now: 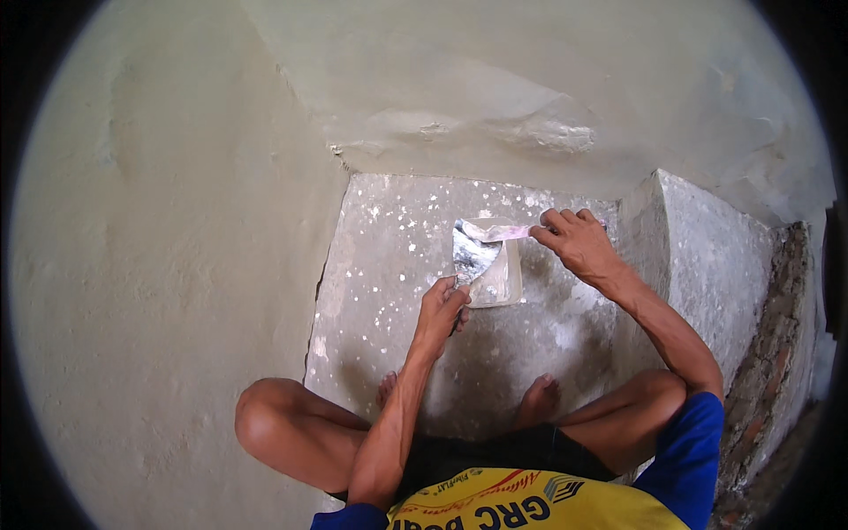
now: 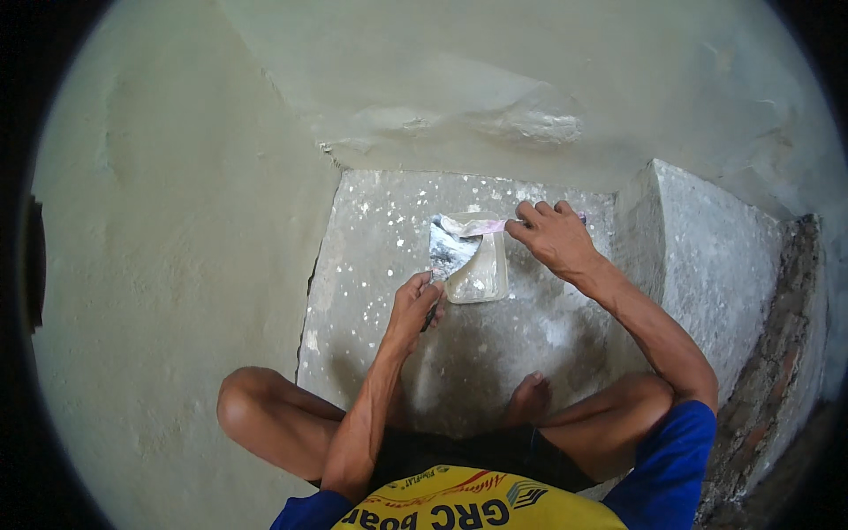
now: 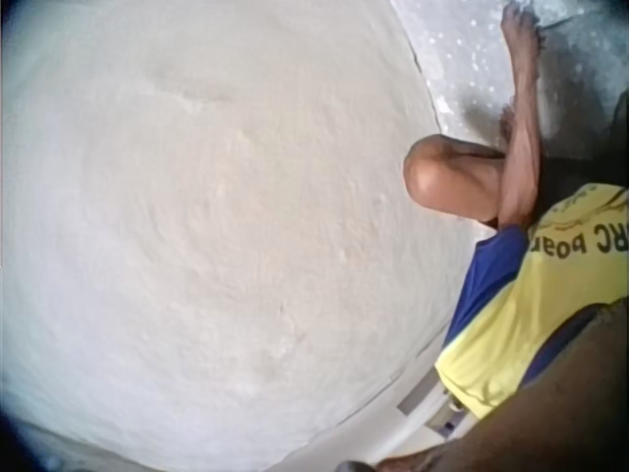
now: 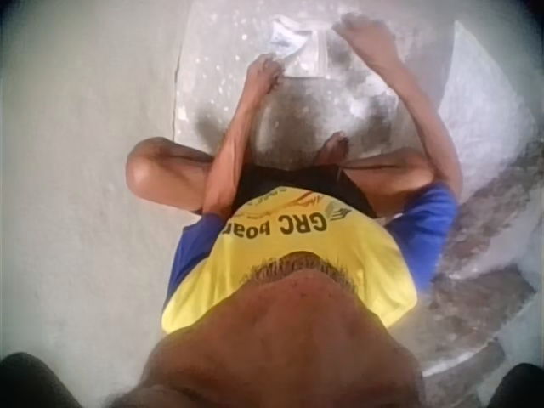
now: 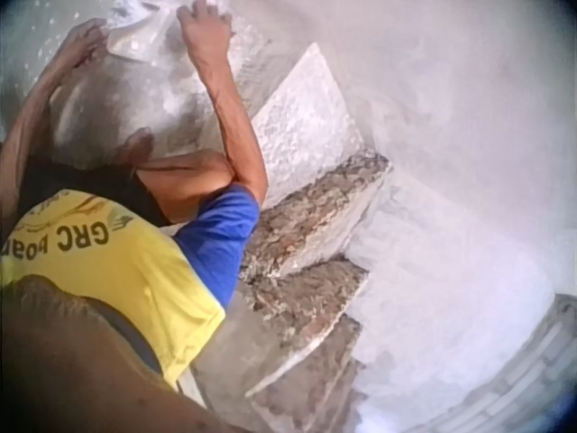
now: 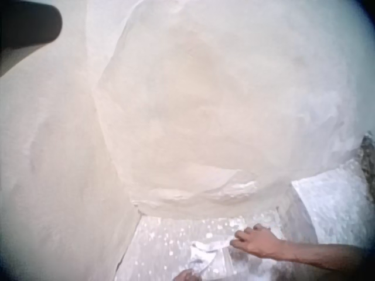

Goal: The person applies plaster to a wall near a staircase using spatulas. They scoop the material from a small container and spread it over a section of the wall to smooth it out.

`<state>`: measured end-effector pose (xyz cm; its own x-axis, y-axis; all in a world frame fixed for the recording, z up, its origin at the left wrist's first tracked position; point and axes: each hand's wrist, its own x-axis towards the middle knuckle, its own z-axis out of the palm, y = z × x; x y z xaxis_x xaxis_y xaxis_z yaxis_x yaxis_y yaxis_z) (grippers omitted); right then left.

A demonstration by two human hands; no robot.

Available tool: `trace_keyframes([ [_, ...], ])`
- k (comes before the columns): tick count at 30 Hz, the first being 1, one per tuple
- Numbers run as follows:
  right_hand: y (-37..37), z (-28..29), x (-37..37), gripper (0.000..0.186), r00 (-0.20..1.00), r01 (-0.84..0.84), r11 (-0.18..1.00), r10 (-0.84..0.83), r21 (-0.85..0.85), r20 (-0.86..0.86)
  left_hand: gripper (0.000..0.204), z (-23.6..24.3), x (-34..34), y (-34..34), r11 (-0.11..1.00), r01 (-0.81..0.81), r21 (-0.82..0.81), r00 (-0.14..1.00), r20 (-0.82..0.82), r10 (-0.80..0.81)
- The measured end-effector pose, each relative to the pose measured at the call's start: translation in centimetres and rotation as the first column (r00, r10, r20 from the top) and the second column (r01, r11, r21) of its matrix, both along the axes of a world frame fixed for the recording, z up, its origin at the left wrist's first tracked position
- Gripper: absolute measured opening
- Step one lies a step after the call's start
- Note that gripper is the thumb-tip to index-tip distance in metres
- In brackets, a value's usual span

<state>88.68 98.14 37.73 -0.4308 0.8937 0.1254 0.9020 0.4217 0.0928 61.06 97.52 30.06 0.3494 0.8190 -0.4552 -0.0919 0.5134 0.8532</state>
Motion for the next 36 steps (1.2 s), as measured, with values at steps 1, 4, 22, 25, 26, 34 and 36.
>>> trace_keyframes([
  [1, -0.1, -0.2, -0.3, 0.022, 0.999, -0.027, 0.999, 0.026, 0.034, 0.037, 0.035, 0.0, 0.1, -0.1, 1.000, 0.012, 0.001, 1.000, -0.001, -0.012],
  [4, -0.1, -0.9, -0.7, 0.021, 0.992, -0.072, 0.997, 0.069, 0.020, 0.104, 0.036, -0.3, 0.2, 0.0, 0.999, 0.038, -0.005, 0.999, -0.006, -0.038],
  [22, -1.2, -11.6, 6.7, 0.026, 0.229, -0.251, 0.447, -0.835, -0.859, -0.501, 0.036, -1.0, 0.2, 1.2, 0.983, -0.138, 0.118, 0.983, -0.101, 0.151],
  [25, -2.2, -12.2, 7.0, 0.029, 0.086, -0.384, 0.414, -0.874, -0.825, -0.479, 0.037, -1.4, 0.6, 0.7, 0.989, -0.095, 0.109, 0.983, -0.143, 0.111],
  [26, -2.2, -12.1, 6.9, 0.029, -0.006, -0.457, 0.408, -0.890, -0.790, -0.457, 0.037, -1.3, 0.6, 0.7, 0.991, -0.080, 0.110, 0.981, -0.167, 0.097],
  [34, -1.7, -12.3, 6.4, 0.033, -0.206, -0.667, 0.380, -0.921, -0.641, -0.332, 0.037, -2.8, 1.3, 0.6, 0.985, -0.108, 0.132, 0.980, -0.152, 0.127],
  [36, -1.1, -11.5, 5.5, 0.032, -0.231, -0.618, 0.414, -0.908, -0.669, -0.348, 0.037, -3.2, 0.7, 0.5, 0.989, -0.074, 0.125, 0.979, -0.180, 0.096],
])
